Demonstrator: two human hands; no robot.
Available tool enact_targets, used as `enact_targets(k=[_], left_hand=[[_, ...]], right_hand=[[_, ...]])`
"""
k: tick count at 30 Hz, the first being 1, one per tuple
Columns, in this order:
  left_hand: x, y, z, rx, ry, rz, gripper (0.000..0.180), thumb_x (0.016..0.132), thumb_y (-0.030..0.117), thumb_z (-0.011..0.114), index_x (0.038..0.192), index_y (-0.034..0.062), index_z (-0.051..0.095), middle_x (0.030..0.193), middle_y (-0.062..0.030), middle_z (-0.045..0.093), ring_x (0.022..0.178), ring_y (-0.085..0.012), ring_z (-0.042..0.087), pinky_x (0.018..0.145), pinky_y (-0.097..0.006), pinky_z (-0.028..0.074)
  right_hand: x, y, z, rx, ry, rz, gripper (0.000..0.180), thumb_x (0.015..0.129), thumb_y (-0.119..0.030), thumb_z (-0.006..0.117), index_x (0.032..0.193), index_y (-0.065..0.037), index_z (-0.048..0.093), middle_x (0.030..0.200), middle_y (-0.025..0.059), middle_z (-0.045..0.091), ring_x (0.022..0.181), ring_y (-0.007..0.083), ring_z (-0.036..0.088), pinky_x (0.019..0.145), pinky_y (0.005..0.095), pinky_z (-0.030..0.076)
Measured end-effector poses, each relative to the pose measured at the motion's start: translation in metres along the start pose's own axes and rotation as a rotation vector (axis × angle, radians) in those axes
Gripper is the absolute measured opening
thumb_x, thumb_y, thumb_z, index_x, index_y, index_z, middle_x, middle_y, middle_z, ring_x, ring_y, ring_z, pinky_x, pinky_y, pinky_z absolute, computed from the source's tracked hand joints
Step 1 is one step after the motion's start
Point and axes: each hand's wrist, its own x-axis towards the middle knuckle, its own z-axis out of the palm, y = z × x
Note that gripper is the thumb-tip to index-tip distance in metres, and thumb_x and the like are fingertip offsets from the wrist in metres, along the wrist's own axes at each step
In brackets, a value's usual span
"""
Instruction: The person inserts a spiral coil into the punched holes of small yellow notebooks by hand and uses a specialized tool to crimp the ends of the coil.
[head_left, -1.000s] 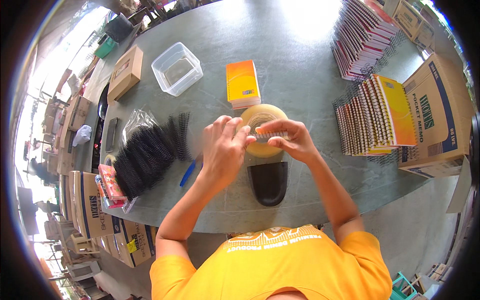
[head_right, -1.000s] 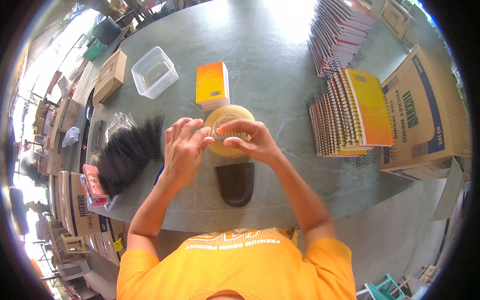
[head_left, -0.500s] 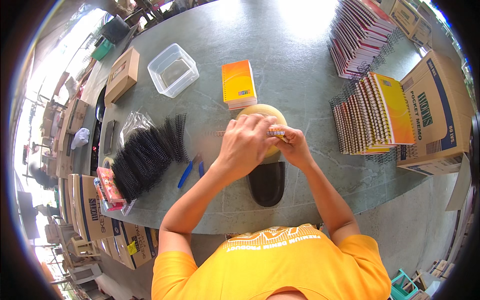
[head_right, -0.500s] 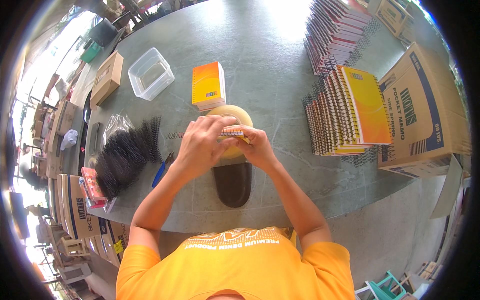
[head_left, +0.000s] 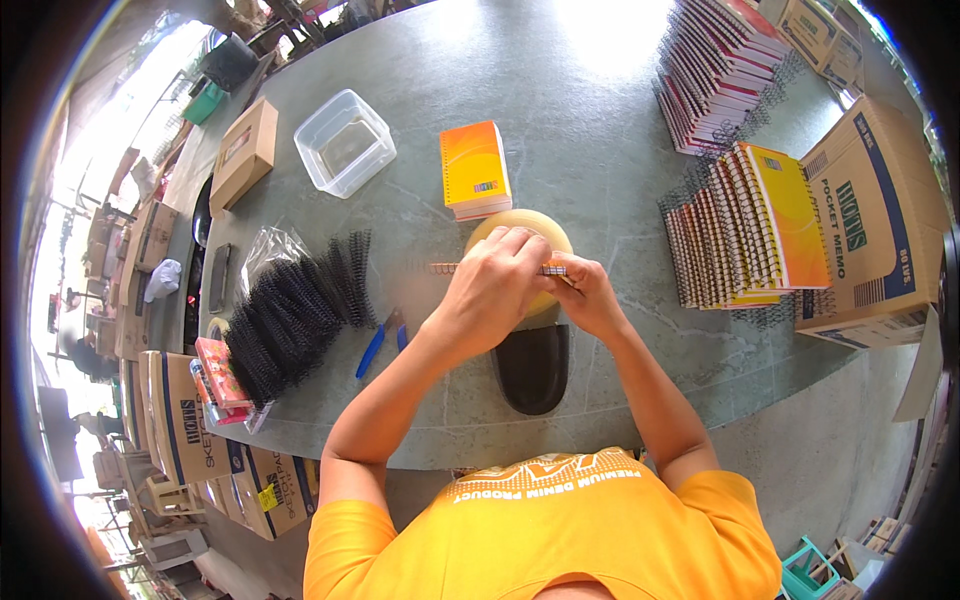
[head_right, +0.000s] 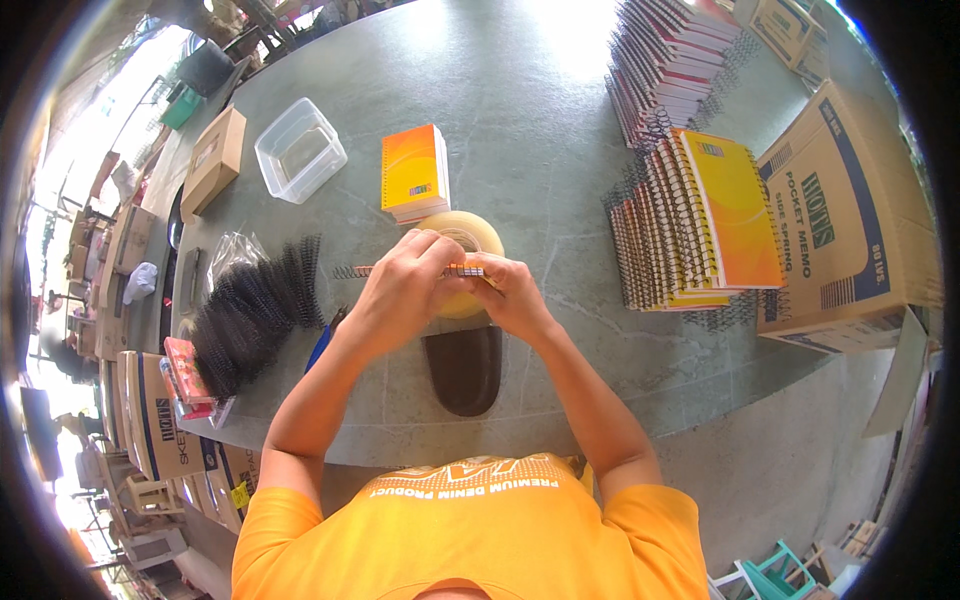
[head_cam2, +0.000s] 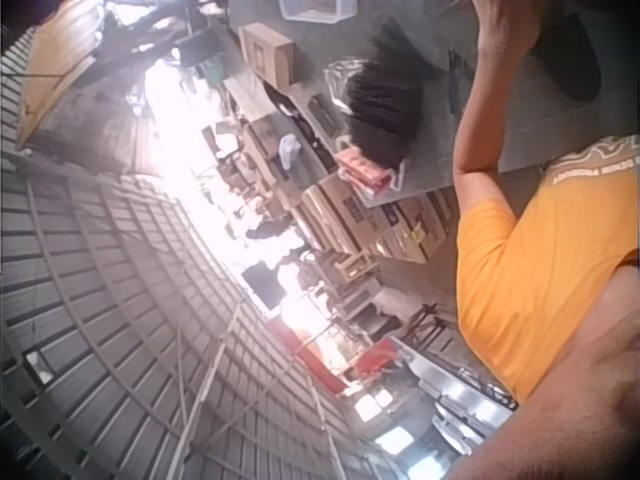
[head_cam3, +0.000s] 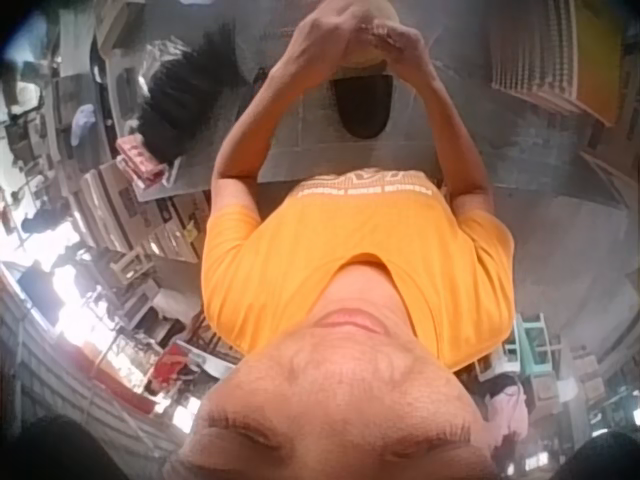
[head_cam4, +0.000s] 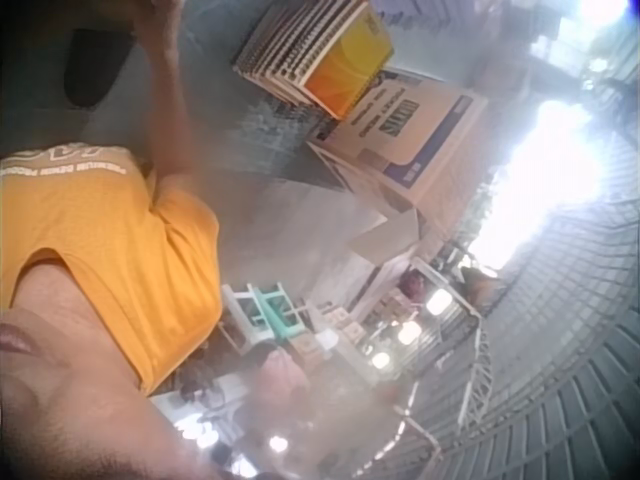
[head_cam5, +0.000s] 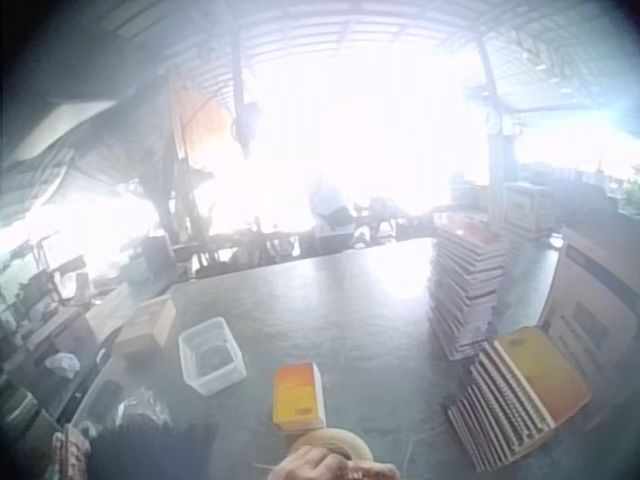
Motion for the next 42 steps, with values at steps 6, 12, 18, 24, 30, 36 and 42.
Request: enact_targets(k=[6,12,18,24,30,36,42], left_hand=[[-0.002,-0.003,0.018,-0.038,0.078,0.075,0.016,0.077,0.008,0.064,0.092,0.0040,0.059,0.088,-0.0136,0.060,0.087,-0.0331,0.057,0.076,-0.042,0.048],[-0.002,0.002,0.020,-0.021,0.109,0.032,0.012,0.074,0.005,0.063,0.085,0.0047,0.058,0.081,-0.0123,0.057,0.080,-0.0318,0.054,0.074,-0.040,0.046],[-0.002,0.005,0.020,0.078,0.330,0.114,0.029,0.070,0.018,0.072,0.094,0.0072,0.060,0.092,-0.0129,0.055,0.092,-0.0310,0.052,0.080,-0.041,0.045],[-0.022,0.010,-0.019,0.028,0.647,-0.026,0.038,0.075,0.020,0.074,0.107,0.0043,0.060,0.116,-0.0170,0.050,0.104,-0.0325,0.049,0.086,-0.040,0.042],[-0.031,0.011,0.007,-0.084,0.488,0.069,0.018,0.081,0.010,0.067,0.098,0.0056,0.063,0.103,-0.0141,0.058,0.095,-0.0282,0.055,0.081,-0.035,0.044],[-0.037,0.013,0.019,-0.285,0.372,-0.006,0.010,0.080,0.007,0.066,0.089,0.0029,0.064,0.093,-0.0106,0.062,0.086,-0.0245,0.058,0.075,-0.032,0.046],[-0.042,0.004,0.023,-0.281,0.371,0.024,0.010,0.078,0.006,0.069,0.086,0.0055,0.064,0.084,-0.0076,0.063,0.080,-0.0249,0.059,0.070,-0.034,0.047]], right_hand=[[-0.002,0.011,0.000,0.090,-0.024,0.027,0.021,0.084,-0.003,0.056,0.104,-0.003,0.061,0.087,0.0070,0.066,0.082,0.0073,0.058,0.074,0.0259,0.048],[-0.007,0.013,0.004,-0.003,0.024,-0.037,0.026,0.080,0.003,0.051,0.103,-0.003,0.061,0.084,0.0098,0.065,0.081,0.0070,0.058,0.071,0.0259,0.048],[-0.012,-0.013,0.002,-0.026,0.076,-0.028,0.036,0.079,0.006,0.050,0.110,-0.006,0.061,0.093,0.0110,0.067,0.080,0.0141,0.062,0.073,0.0291,0.048],[-0.033,-0.165,-0.098,-0.568,0.295,-0.553,0.041,0.078,0.005,0.046,0.117,0.003,0.058,0.118,0.0173,0.059,0.109,0.0278,0.058,0.094,0.0337,0.045],[-0.068,-0.171,-0.163,-1.228,0.413,0.034,0.040,0.084,0.001,0.047,0.122,-0.010,0.057,0.129,0.0124,0.053,0.123,0.0299,0.046,0.102,0.0388,0.037],[-0.073,-0.161,-0.166,-1.219,0.384,-0.163,0.048,0.083,-0.042,0.059,0.119,-0.010,0.059,0.125,0.0106,0.056,0.122,0.0295,0.047,0.104,0.0440,0.032],[-0.078,-0.157,-0.166,-1.246,0.328,-0.316,0.045,0.076,-0.039,0.068,0.110,-0.010,0.065,0.115,0.0076,0.063,0.116,0.0280,0.054,0.101,0.0423,0.038]])
